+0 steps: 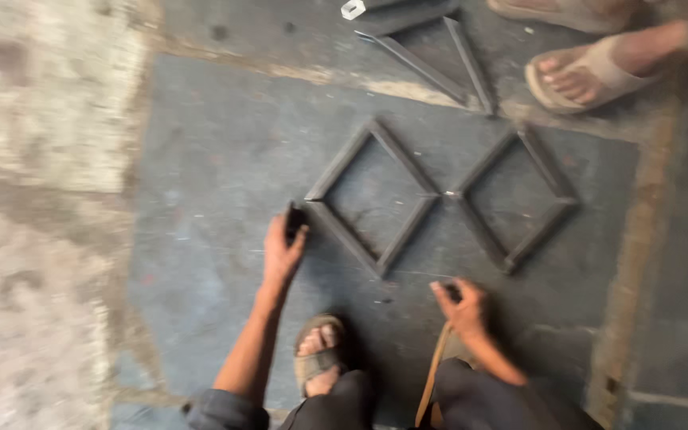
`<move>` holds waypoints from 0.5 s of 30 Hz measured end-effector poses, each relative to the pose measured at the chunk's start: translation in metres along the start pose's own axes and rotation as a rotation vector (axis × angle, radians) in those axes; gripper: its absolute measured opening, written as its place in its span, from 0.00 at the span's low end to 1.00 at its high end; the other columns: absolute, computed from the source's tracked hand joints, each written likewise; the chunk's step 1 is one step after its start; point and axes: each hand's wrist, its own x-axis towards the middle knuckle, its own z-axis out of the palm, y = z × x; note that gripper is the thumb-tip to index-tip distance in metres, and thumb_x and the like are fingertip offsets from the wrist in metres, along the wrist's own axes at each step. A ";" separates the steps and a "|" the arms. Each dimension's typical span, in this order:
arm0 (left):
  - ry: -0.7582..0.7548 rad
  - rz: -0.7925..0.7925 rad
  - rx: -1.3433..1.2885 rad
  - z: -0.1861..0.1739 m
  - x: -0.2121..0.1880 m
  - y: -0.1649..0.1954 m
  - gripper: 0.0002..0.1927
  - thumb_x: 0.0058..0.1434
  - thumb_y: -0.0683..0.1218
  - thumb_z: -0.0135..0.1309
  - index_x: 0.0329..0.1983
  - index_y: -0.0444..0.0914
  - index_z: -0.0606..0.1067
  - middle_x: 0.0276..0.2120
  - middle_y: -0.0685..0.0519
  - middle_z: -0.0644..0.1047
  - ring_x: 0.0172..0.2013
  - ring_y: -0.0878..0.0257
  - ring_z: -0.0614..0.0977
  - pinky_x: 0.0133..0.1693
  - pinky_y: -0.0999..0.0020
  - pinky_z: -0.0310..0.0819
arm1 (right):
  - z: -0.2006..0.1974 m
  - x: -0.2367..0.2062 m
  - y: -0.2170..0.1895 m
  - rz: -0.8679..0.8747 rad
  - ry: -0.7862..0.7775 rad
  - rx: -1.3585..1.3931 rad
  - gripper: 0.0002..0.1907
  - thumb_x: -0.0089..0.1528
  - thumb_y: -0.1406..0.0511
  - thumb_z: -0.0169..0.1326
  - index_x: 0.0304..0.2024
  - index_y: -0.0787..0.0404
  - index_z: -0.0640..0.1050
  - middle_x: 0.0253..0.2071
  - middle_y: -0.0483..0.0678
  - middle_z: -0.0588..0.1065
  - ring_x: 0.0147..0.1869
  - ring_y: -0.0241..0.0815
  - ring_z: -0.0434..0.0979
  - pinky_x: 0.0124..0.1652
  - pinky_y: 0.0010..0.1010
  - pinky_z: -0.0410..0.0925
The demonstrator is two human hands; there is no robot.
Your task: The person sits on the workshop floor and assembles square metal frames by fitting cut angle-iron pieces together at the corners, pressing each joint to align it. Other workers hand over pieces, and completed frames are set aside on the floor as the person continues fitting the next frame.
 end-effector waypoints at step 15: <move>0.140 0.090 0.144 -0.046 0.013 -0.002 0.18 0.62 0.42 0.57 0.55 0.38 0.79 0.44 0.44 0.83 0.42 0.59 0.86 0.45 0.65 0.79 | -0.020 0.044 0.034 -1.049 -0.174 -0.158 0.13 0.50 0.58 0.63 0.35 0.58 0.82 0.36 0.55 0.78 0.41 0.57 0.80 0.40 0.44 0.73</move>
